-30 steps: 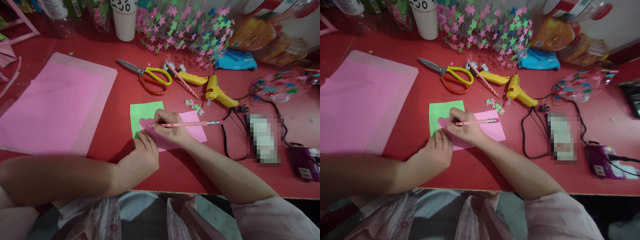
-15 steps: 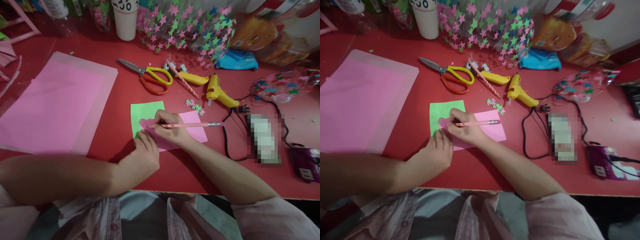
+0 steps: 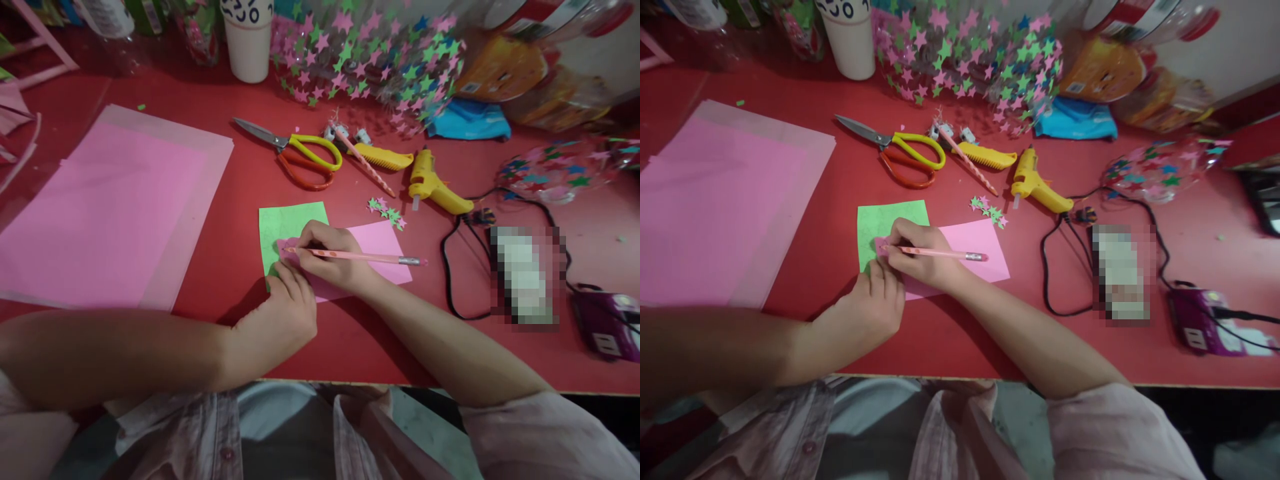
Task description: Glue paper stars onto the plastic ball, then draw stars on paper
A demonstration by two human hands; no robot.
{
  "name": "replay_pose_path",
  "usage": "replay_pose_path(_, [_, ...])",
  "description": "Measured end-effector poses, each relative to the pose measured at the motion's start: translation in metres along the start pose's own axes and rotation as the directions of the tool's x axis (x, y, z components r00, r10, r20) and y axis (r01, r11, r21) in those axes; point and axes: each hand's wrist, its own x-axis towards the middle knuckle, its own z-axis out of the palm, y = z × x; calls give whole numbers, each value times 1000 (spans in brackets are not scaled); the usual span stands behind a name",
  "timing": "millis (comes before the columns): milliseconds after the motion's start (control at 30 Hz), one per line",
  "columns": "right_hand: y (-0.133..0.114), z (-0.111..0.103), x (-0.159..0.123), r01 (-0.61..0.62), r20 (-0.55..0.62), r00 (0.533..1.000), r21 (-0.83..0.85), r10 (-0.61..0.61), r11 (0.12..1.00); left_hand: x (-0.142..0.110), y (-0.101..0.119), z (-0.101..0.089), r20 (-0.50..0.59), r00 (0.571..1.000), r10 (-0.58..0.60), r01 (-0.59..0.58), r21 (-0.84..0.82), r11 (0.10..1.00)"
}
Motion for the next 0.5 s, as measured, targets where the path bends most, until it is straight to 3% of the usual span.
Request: replay_pose_path(500, [-1,1,-1,-26,10,1000,-17,27,1000,-1,0,0,-2,1000,-3,3,-11,1000])
